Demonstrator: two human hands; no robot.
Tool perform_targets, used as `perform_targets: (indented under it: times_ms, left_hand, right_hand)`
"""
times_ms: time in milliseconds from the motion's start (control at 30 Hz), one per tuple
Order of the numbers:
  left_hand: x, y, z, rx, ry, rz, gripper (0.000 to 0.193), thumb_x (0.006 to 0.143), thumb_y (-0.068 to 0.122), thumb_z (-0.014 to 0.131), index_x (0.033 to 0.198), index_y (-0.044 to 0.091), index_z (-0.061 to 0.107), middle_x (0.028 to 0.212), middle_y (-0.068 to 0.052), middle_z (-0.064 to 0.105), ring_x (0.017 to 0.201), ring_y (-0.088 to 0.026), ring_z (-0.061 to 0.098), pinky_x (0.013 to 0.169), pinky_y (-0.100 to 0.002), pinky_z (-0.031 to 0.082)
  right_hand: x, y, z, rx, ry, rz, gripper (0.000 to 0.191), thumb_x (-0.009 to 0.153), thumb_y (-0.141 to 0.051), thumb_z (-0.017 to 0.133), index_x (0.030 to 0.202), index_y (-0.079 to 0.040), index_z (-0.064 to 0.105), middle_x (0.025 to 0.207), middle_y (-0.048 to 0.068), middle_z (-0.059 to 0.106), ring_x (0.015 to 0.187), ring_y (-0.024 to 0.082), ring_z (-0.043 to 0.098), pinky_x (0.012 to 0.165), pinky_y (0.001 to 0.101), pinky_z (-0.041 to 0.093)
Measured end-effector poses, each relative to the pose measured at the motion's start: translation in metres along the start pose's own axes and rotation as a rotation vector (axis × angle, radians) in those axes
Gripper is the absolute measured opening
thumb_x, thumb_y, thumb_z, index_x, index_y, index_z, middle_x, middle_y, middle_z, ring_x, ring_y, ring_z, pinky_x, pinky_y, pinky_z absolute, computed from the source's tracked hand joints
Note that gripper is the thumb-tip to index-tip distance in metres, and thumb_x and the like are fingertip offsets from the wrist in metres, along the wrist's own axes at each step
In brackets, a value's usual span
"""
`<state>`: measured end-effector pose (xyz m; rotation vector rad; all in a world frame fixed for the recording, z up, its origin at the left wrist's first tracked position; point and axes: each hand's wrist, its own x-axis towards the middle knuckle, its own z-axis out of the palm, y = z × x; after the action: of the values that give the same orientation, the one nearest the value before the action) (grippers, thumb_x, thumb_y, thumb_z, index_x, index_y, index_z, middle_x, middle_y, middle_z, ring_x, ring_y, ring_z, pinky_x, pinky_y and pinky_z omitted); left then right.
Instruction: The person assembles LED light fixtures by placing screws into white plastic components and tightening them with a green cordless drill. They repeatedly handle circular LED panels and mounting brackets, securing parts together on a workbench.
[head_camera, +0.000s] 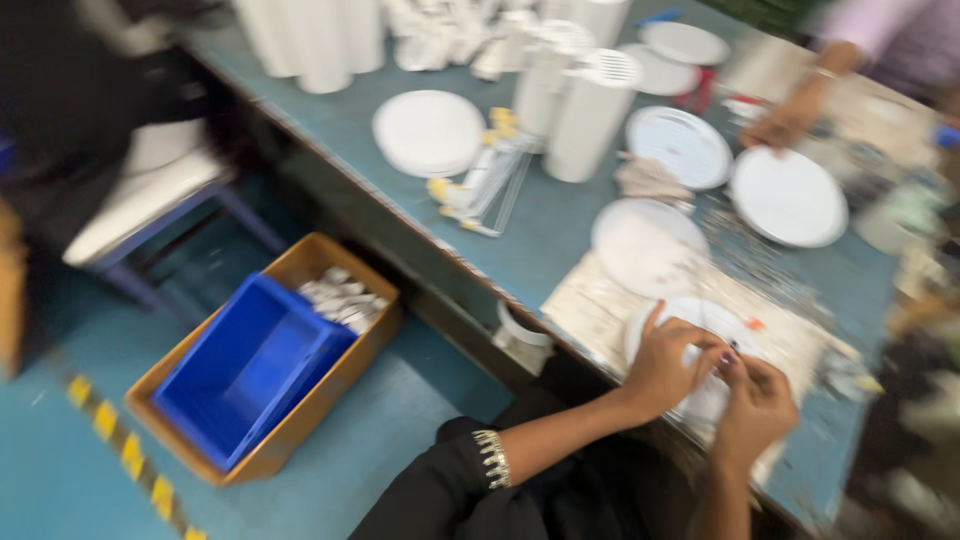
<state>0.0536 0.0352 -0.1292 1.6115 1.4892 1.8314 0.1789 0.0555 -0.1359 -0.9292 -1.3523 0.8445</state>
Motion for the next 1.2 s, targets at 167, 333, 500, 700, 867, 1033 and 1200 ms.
perform_targets:
  times_ms: [167, 333, 500, 700, 867, 1033, 1200]
  left_hand:
    - [0.01, 0.063, 0.008, -0.282, -0.077, -0.278, 0.019, 0.092, 0.018, 0.075, 0.102, 0.002, 0.073, 0.093, -0.009, 0.075, 0.09, -0.023, 0.073, 0.088, -0.04, 0.056]
    - [0.004, 0.07, 0.019, -0.459, -0.172, -0.299, 0.023, 0.092, 0.015, 0.076, 0.107, -0.002, 0.077, 0.096, -0.013, 0.079, 0.091, -0.02, 0.076, 0.081, -0.03, 0.058]
    - [-0.035, 0.05, 0.042, -0.361, -0.227, -0.241, 0.023, 0.094, 0.017, 0.074, 0.108, -0.002, 0.075, 0.102, -0.013, 0.078, 0.093, -0.021, 0.076, 0.082, -0.031, 0.058]
    - [-0.091, 0.055, 0.06, -0.093, -0.425, 0.095, 0.017, 0.093, 0.01, 0.07, 0.105, -0.002, 0.071, 0.097, -0.015, 0.068, 0.097, -0.033, 0.064, 0.086, -0.041, 0.051]
    - [-0.1, 0.034, 0.071, 0.078, -0.501, 0.202, 0.011, 0.089, 0.008, 0.069, 0.097, 0.0, 0.069, 0.096, -0.014, 0.06, 0.099, -0.034, 0.058, 0.085, -0.043, 0.049]
    - [-0.087, 0.003, 0.078, 0.136, -0.509, 0.246, 0.011, 0.085, 0.007, 0.071, 0.093, 0.0, 0.069, 0.097, -0.015, 0.061, 0.099, -0.034, 0.058, 0.086, -0.043, 0.049]
    - [-0.08, -0.016, 0.076, 0.127, -0.526, 0.219, 0.014, 0.083, 0.006, 0.072, 0.096, 0.001, 0.07, 0.093, -0.013, 0.061, 0.097, -0.033, 0.058, 0.085, -0.042, 0.049]
  right_hand:
    - [-0.005, -0.061, -0.018, 0.056, 0.101, -0.054, 0.011, 0.103, 0.003, 0.069, 0.111, 0.008, 0.063, 0.109, 0.014, 0.07, 0.102, 0.016, 0.069, 0.092, 0.029, 0.058]
    - [-0.021, -0.083, -0.043, -0.06, 0.059, -0.107, 0.013, 0.098, 0.006, 0.068, 0.111, 0.007, 0.066, 0.11, 0.012, 0.07, 0.103, 0.016, 0.068, 0.091, 0.0283, 0.057]
    - [0.039, -0.1, -0.1, -0.241, 0.237, -0.328, 0.015, 0.106, -0.002, 0.065, 0.12, 0.003, 0.063, 0.11, 0.006, 0.06, 0.093, 0.017, 0.061, 0.085, 0.0305, 0.051]
    - [0.165, -0.128, -0.174, 0.087, -0.101, -0.285, 0.075, 0.103, -0.048, 0.071, 0.151, -0.009, 0.029, 0.135, 0.014, 0.059, 0.125, 0.025, 0.059, 0.11, 0.0383, 0.051]
    - [0.169, -0.111, -0.199, 0.095, -0.259, -0.25, 0.068, 0.108, -0.053, 0.071, 0.144, 0.0, 0.05, 0.117, 0.014, 0.064, 0.105, 0.024, 0.066, 0.097, 0.0374, 0.056]
    - [0.131, -0.093, -0.198, 0.391, -0.325, -0.197, 0.07, 0.103, -0.071, 0.051, 0.116, -0.002, 0.048, 0.082, 0.009, 0.047, 0.067, 0.019, 0.051, 0.066, 0.033, 0.046]
    - [0.077, -0.092, -0.182, 0.338, -0.209, -0.158, 0.084, 0.098, -0.082, 0.032, 0.105, 0.0, 0.049, 0.067, 0.015, 0.043, 0.048, 0.02, 0.038, 0.046, 0.0326, 0.035]
